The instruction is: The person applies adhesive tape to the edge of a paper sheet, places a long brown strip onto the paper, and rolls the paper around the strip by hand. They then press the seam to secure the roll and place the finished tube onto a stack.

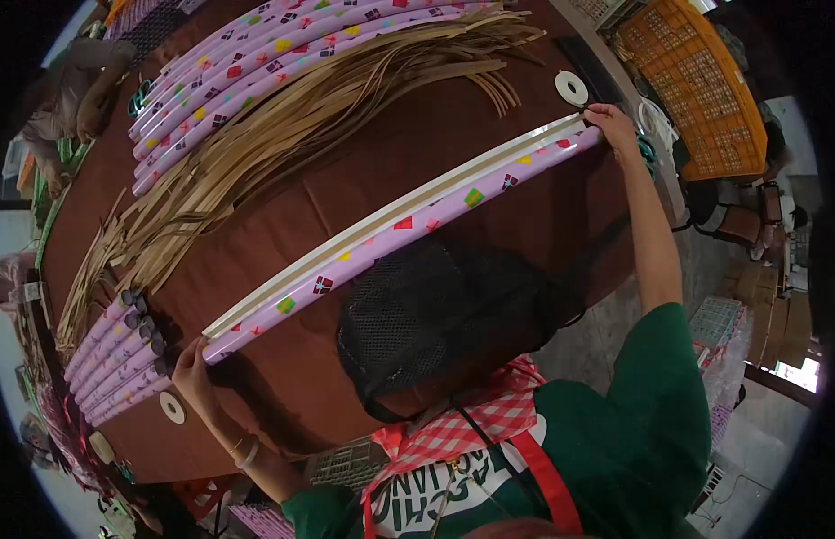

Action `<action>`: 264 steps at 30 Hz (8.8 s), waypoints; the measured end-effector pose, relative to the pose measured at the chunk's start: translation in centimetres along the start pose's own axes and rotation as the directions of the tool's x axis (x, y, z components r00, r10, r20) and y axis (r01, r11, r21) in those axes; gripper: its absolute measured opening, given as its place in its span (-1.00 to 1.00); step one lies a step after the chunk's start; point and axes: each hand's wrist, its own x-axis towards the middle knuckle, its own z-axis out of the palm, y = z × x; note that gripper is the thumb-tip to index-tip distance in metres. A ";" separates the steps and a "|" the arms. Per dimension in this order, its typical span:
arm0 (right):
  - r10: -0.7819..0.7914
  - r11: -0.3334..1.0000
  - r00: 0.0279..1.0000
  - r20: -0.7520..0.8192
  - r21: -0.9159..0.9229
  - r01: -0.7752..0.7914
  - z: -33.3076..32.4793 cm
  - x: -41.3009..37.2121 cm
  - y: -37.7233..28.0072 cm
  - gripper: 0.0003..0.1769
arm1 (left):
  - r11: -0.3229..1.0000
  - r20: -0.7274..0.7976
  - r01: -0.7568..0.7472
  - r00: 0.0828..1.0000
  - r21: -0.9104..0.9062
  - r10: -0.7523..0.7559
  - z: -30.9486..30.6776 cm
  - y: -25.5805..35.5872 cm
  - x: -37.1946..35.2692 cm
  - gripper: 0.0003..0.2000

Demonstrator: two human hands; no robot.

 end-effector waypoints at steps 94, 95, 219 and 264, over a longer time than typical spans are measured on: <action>-0.213 0.669 0.891 0.400 -0.605 0.432 1.3 -0.9 -5.1 -0.79 | 0.983 -0.016 0.033 0.999 0.179 -0.031 0.2 1.0 -0.3 -0.77; -0.195 0.625 0.919 0.343 -0.678 0.386 0.9 -0.9 -5.3 -0.77 | 0.974 -0.028 0.029 0.999 0.223 -0.024 0.3 1.3 -0.4 -0.76; -0.590 0.241 -0.241 0.771 0.452 0.859 25.9 -29.9 -24.5 -0.64 | 0.980 -0.131 -0.048 0.989 0.195 0.075 1.3 1.2 -1.2 -0.80; -0.665 -0.184 -0.321 0.674 0.269 0.945 18.1 -21.0 -19.8 -0.75 | 0.981 -0.100 0.031 0.995 0.193 -0.011 1.3 2.6 -1.3 -0.80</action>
